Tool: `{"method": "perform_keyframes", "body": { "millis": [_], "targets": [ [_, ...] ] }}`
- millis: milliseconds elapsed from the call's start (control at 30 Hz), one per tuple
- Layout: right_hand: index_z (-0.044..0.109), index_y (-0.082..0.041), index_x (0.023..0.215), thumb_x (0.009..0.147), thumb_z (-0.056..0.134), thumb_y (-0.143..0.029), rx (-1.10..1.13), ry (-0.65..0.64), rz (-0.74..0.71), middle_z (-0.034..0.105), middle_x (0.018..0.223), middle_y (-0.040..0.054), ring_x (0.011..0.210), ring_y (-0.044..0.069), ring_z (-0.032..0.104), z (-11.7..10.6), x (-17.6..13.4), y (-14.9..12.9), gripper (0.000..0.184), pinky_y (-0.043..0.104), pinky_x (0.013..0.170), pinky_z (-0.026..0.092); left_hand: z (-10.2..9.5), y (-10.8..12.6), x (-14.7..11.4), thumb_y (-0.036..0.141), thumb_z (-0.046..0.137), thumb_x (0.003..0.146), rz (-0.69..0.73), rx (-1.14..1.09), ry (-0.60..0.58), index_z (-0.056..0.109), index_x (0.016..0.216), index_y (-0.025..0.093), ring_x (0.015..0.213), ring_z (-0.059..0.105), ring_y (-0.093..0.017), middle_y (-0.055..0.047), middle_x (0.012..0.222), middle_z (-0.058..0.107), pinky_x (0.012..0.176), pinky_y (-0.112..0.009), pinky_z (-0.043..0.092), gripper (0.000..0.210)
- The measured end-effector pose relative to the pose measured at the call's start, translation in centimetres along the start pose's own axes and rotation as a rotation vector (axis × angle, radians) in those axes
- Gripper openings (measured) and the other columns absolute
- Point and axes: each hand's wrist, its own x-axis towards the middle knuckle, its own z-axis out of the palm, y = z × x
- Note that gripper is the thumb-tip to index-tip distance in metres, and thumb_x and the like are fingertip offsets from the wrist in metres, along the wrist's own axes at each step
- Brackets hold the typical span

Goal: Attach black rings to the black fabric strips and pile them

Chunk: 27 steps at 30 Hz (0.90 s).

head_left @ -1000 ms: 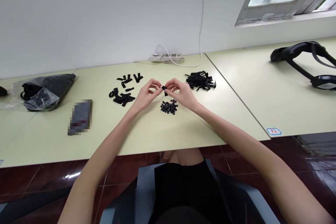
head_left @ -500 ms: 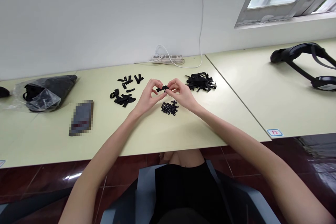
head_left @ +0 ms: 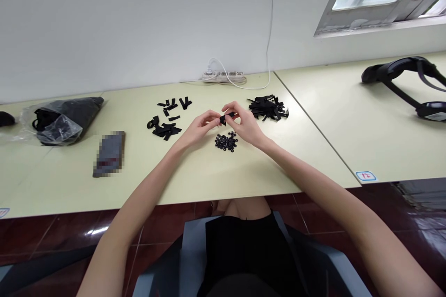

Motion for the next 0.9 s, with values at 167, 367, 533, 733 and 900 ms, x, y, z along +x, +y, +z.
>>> {"method": "perform_keyframes", "body": {
  "millis": [167, 367, 533, 733, 900],
  "targets": [
    [0.058, -0.027, 0.11, 0.107, 0.057, -0.031, -0.004, -0.057, -0.021, 0.078, 0.11, 0.0063, 0.096, 0.023, 0.073, 0.1, 0.1, 0.4, 0.005, 0.037, 0.083, 0.056, 0.5, -0.4, 0.0, 0.068, 0.078, 0.103, -0.043, -0.042, -0.051, 0.072, 0.127, 0.024, 0.107, 0.071, -0.024, -0.009, 0.121, 0.075, 0.1, -0.039, 0.054, 0.051],
    [0.056, -0.028, 0.11, 0.107, 0.056, -0.03, -0.034, -0.066, -0.031, 0.077, 0.11, 0.0058, 0.094, 0.022, 0.071, 0.1, 0.0, 0.2, 0.004, 0.038, 0.084, 0.055, 0.4, 0.2, -0.2, 0.07, 0.079, 0.103, -0.065, -0.011, -0.051, 0.074, 0.116, 0.024, 0.093, 0.068, -0.02, -0.005, 0.106, 0.074, 0.092, -0.035, 0.051, 0.048],
    [0.056, -0.028, 0.108, 0.106, 0.058, -0.026, -0.219, 0.021, -0.103, 0.072, 0.114, 0.0091, 0.104, 0.028, 0.067, 0.2, -0.2, 0.3, 0.003, 0.044, 0.093, 0.056, 0.4, 0.4, -0.3, 0.067, 0.081, 0.102, -0.035, -0.029, -0.024, 0.077, 0.108, 0.022, 0.091, 0.067, -0.019, -0.006, 0.108, 0.075, 0.088, -0.035, 0.051, 0.046],
    [0.059, -0.027, 0.103, 0.107, 0.059, -0.022, -0.359, 0.04, -0.123, 0.07, 0.101, 0.0073, 0.1, 0.028, 0.066, 0.2, -0.4, -0.5, 0.007, 0.041, 0.091, 0.051, 0.2, -0.1, 0.0, 0.062, 0.085, 0.099, -0.038, -0.025, 0.052, 0.075, 0.098, 0.021, 0.086, 0.066, -0.019, -0.003, 0.094, 0.073, 0.082, -0.033, 0.048, 0.042],
    [0.059, -0.026, 0.105, 0.114, 0.062, -0.036, -0.375, -0.171, 0.098, 0.069, 0.083, 0.0003, 0.073, 0.02, 0.059, 0.3, -0.6, -0.8, 0.014, 0.033, 0.07, 0.035, 0.3, 0.0, -0.3, 0.052, 0.082, 0.1, -0.04, 0.022, 0.004, 0.081, 0.102, 0.02, 0.092, 0.072, -0.021, -0.006, 0.098, 0.079, 0.088, -0.035, 0.051, 0.032]
  ]
}}
